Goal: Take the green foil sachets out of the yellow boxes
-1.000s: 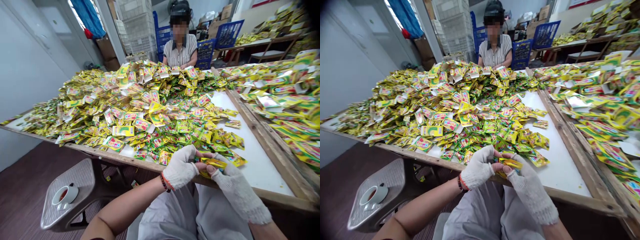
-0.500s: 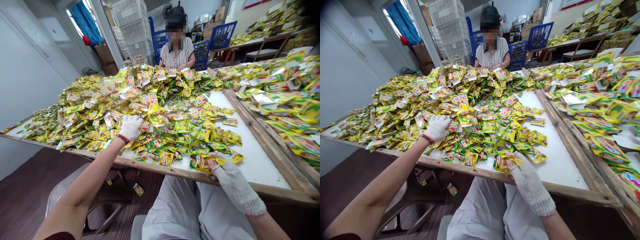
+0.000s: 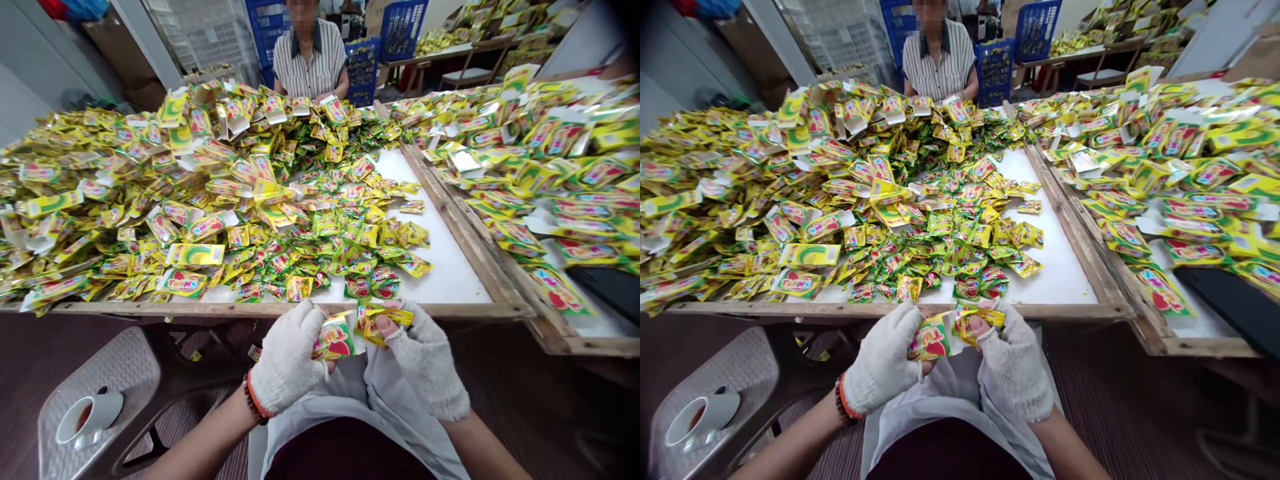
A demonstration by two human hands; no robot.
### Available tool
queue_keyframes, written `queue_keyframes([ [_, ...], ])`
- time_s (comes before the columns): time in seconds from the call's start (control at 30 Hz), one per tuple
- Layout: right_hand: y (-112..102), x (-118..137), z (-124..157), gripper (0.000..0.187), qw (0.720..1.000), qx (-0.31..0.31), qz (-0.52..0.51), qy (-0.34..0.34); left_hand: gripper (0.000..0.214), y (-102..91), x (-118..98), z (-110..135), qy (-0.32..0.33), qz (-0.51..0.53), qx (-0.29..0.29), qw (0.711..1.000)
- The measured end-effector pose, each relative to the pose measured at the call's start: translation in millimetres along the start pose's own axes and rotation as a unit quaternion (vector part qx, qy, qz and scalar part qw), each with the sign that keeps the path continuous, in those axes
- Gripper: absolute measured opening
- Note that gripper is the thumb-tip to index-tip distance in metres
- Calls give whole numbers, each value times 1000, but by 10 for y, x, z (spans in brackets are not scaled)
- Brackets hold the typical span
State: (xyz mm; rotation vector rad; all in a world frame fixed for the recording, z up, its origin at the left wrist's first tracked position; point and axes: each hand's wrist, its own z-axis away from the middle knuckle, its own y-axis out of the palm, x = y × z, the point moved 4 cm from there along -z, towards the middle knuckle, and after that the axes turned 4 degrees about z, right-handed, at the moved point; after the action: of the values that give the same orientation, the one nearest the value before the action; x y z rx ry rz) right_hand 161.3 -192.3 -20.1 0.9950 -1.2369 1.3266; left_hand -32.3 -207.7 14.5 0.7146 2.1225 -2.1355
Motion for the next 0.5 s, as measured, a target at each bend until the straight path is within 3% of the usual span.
queue_keyframes([
  [0.13, -79, -139, 84, 25, 991, 81, 102, -18, 44, 200, -69, 52, 4, 31, 23, 999],
  [0.3, -118, -73, 64, 15, 962, 134, 226, -69, 48, 402, -106, 72, 12, 59, 29, 998],
  [0.5, -136, -119, 57, 21, 966, 195, 170, -16, 45, 552, -64, 51, 12, 129, 30, 991],
])
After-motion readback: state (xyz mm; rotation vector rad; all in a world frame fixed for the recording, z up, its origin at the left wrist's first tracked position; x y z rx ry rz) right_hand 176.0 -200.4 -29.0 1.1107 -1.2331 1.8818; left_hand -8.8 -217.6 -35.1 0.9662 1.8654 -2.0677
